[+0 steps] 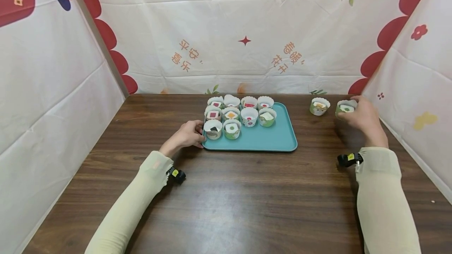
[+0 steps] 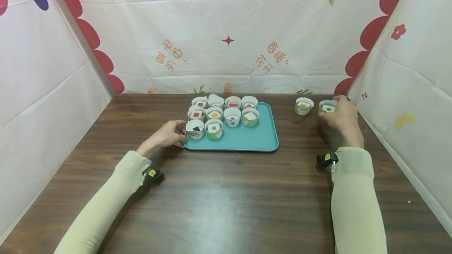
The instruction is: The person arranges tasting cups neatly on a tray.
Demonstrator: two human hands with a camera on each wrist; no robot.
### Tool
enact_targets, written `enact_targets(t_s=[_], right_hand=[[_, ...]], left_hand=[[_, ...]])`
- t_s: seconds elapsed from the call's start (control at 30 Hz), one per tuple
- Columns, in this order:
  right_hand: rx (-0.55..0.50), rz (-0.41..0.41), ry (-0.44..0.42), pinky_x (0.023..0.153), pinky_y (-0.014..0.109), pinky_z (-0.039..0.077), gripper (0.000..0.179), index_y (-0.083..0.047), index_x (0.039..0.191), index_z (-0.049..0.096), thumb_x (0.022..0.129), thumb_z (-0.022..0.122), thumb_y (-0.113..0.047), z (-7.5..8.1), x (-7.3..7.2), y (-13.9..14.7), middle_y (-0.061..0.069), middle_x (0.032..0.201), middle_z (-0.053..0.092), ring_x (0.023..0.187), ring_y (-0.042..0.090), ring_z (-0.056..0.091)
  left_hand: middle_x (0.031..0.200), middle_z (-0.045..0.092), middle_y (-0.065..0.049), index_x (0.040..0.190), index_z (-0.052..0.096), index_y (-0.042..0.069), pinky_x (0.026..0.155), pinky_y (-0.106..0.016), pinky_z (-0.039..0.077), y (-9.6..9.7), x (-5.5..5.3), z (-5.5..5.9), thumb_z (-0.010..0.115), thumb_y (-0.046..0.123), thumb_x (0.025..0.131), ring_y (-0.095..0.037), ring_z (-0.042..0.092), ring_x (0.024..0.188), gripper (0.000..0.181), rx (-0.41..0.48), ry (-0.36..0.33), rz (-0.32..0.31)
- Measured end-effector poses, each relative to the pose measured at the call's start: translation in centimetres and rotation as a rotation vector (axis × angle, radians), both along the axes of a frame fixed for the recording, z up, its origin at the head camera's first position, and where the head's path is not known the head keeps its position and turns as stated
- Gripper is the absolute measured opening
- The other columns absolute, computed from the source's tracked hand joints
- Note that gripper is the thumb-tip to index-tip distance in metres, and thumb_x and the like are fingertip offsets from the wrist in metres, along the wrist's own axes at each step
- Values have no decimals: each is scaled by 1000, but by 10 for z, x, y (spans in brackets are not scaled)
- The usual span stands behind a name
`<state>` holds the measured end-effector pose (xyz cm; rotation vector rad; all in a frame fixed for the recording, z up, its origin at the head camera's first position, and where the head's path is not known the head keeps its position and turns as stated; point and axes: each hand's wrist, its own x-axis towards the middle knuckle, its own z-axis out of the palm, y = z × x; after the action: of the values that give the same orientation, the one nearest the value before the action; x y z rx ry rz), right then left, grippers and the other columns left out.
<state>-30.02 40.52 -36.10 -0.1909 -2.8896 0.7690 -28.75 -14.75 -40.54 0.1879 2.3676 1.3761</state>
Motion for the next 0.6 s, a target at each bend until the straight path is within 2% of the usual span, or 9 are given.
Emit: enact_targets(t_s=[0.17,0.33,0.6], right_hand=[[15,38,44,81,55,42,79,15,148,35,93,74,-25,10,1,-10,42,134,46,110,53,46],[5,66,29,88,66,43,83,14,152,30,93,74,-26,21,2,-25,44,136,44,113,54,44],[23,108,65,90,67,43,82,11,151,34,90,76,-23,29,0,-51,44,135,47,113,53,47]], left_hand=[[120,53,-23,156,34,-5,72,-34,68,0,0,0,63,-7,93,-22,66,83,70,-7,-1,-3],[119,53,-22,155,36,-4,72,-34,68,0,0,1,63,-7,92,-22,65,84,69,-12,1,-7],[118,53,-22,155,35,-5,71,-34,69,0,0,0,63,-6,92,-22,64,84,70,-11,-1,-7]])
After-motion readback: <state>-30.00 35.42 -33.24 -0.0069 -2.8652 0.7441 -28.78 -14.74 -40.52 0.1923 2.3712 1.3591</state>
